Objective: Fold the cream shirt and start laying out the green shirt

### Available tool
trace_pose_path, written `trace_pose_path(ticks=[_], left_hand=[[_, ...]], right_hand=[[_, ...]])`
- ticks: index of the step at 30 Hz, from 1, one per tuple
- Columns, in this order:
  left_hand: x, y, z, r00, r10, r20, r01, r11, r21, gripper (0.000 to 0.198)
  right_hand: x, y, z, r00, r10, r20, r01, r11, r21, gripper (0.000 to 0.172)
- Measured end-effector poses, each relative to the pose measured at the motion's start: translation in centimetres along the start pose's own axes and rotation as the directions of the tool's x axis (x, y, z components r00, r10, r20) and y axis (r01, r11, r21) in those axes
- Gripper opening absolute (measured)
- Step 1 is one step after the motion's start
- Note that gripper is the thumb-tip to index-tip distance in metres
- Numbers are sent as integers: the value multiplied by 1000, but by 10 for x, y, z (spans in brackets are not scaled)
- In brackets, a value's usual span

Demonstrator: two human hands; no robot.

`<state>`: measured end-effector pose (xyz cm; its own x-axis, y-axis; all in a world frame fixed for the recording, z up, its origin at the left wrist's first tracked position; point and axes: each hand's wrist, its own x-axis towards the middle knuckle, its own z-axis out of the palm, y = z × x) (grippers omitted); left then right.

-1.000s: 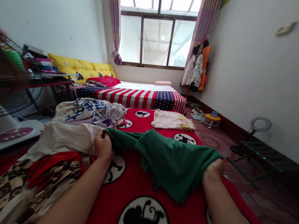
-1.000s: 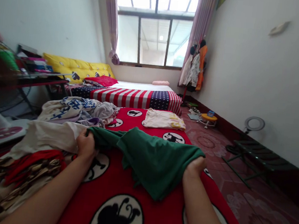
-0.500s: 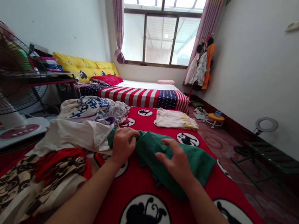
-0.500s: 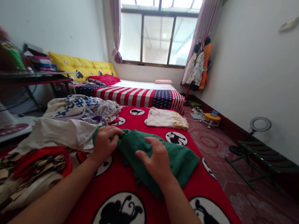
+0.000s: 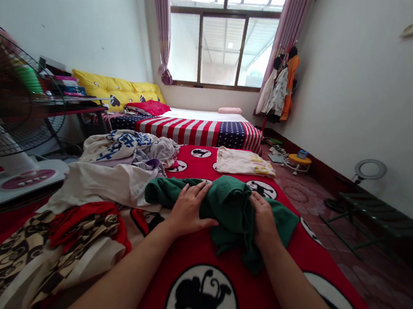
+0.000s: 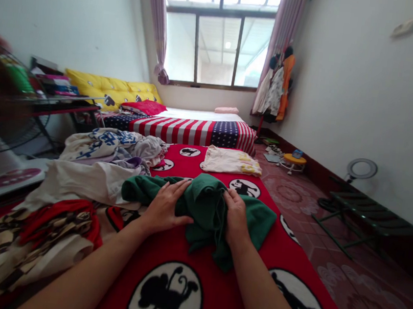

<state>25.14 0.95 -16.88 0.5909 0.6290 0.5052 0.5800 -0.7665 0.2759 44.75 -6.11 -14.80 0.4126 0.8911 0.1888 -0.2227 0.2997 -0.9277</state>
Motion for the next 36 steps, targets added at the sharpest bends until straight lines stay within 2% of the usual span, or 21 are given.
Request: trace_pose_path(ticks=[3,5,9,12,14,16,18,20,22,23,24,25,26,28,29,30,31,32,34,35,36], left_hand=[[0,0,7,999,-31,20,31,999,20,80],[0,2,5,998,-39,-44,38,999,-24,69],[0,11,-2,972,-7,-234,-30,988,-154,69],[-1,19,-2,977,9,-212,-60,970,-235,72],[0,20,-2,980,-39,-195,-27,946,-324,63],[4,17,-7,955,-146,-258,16,895,-445,44],[11,9,-19,880,-301,-368,30,808,-588,25],[20,0,-36,754,-474,-454,-22,673,-740,10],[26,-11,-54,637,-603,-480,-125,533,-837,7],[28,-17,-61,596,-641,-484,-167,491,-855,9],[29,-22,-67,571,-659,-489,-182,480,-858,11],[29,-26,-72,567,-659,-494,-163,498,-852,13],[28,-29,-73,585,-642,-496,-115,540,-834,15],[26,-33,-70,672,-557,-488,31,680,-733,20],[25,-33,-66,738,-479,-475,95,771,-630,22],[24,-33,-61,809,-383,-446,135,860,-493,25],[22,-32,-56,873,-287,-395,151,928,-341,29],[21,-31,-50,923,-213,-320,155,968,-198,36],[17,-29,-42,975,-185,-122,185,983,-12,58],[15,-29,-39,974,-224,-15,224,974,30,70],[13,-29,-38,959,-269,89,265,963,53,78]], right_hand=[[-6,-6,7,992,83,94,-90,994,68,30],[-9,-8,9,983,112,146,-125,989,80,30],[-13,-11,12,973,133,190,-161,977,139,28],[-17,-12,15,950,183,254,-233,955,183,25],[-16,-13,14,942,200,270,-256,947,193,25],[-11,-13,10,961,177,211,-221,953,209,25],[-2,-15,2,988,123,94,-142,962,231,24],[4,-21,-9,998,53,-22,-45,966,255,22],[4,-32,-18,1000,31,-1,-30,967,251,18],[0,-39,-20,995,53,90,-72,971,227,17],[-6,-46,-20,966,99,240,-142,976,166,16],[-14,-53,-19,888,176,425,-218,975,52,16],[-23,-60,-16,748,279,602,-273,956,-103,18],[-40,-70,-6,381,480,790,-278,875,-397,26],[-46,-72,-1,235,537,810,-263,838,-479,33],[-49,-73,3,159,550,820,-262,824,-502,39],[-49,-72,6,178,519,836,-272,842,-465,42],[-46,-69,7,282,454,846,-268,883,-385,42],[-32,-58,4,593,284,753,-141,958,-249,36],[-23,-50,0,729,204,654,-32,964,-266,32],[-15,-41,-5,824,141,549,75,933,-353,30]])
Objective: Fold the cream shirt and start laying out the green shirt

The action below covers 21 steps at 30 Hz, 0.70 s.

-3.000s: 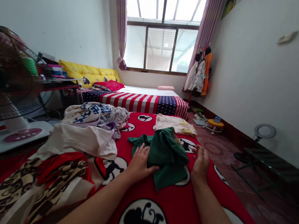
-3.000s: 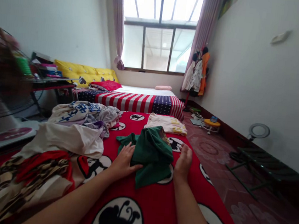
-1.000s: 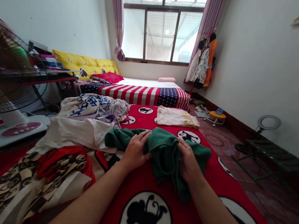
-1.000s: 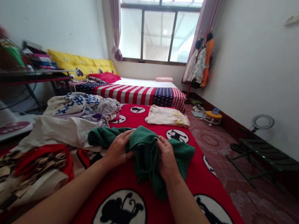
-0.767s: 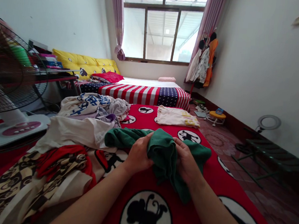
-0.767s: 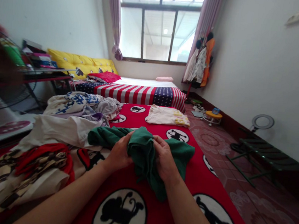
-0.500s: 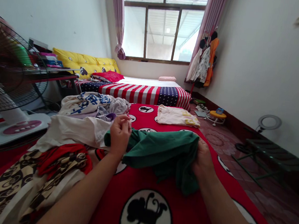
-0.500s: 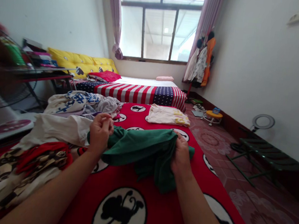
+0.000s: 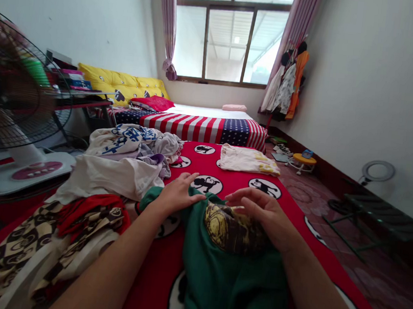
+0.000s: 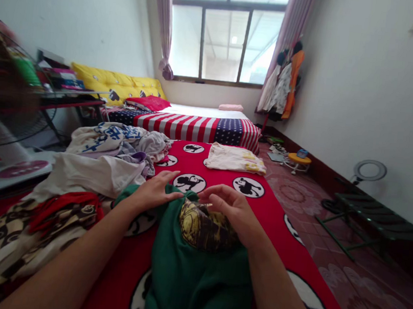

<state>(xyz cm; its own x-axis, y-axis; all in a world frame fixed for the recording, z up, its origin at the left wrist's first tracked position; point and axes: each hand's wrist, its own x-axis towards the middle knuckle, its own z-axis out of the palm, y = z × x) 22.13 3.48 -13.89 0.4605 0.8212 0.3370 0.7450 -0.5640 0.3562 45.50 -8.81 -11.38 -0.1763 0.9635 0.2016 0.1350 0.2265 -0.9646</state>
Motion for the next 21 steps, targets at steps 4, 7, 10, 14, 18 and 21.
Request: trace_pose_path(ticks=[4,7,10,14,18,21], left_hand=[[-4,-3,-7,943,-36,330,34,999,11,61],[-4,-1,-17,901,45,431,-27,998,-48,38],[-3,8,-25,944,129,304,-94,987,-129,26],[1,21,-32,963,166,-212,-201,967,-155,25],[3,10,-26,932,160,-324,-191,979,-66,60],[2,-11,-7,992,59,-110,-62,998,-21,71]], right_hand=[[11,38,-18,958,51,-281,-226,737,-637,48],[8,44,-18,951,144,-273,-306,562,-769,59],[4,33,-11,978,193,-84,-192,650,-735,33],[4,19,-6,925,-132,-355,-97,823,-560,19],[9,27,-19,527,-495,-691,-60,789,-612,28],[12,36,-28,534,-542,-649,-153,693,-705,46]])
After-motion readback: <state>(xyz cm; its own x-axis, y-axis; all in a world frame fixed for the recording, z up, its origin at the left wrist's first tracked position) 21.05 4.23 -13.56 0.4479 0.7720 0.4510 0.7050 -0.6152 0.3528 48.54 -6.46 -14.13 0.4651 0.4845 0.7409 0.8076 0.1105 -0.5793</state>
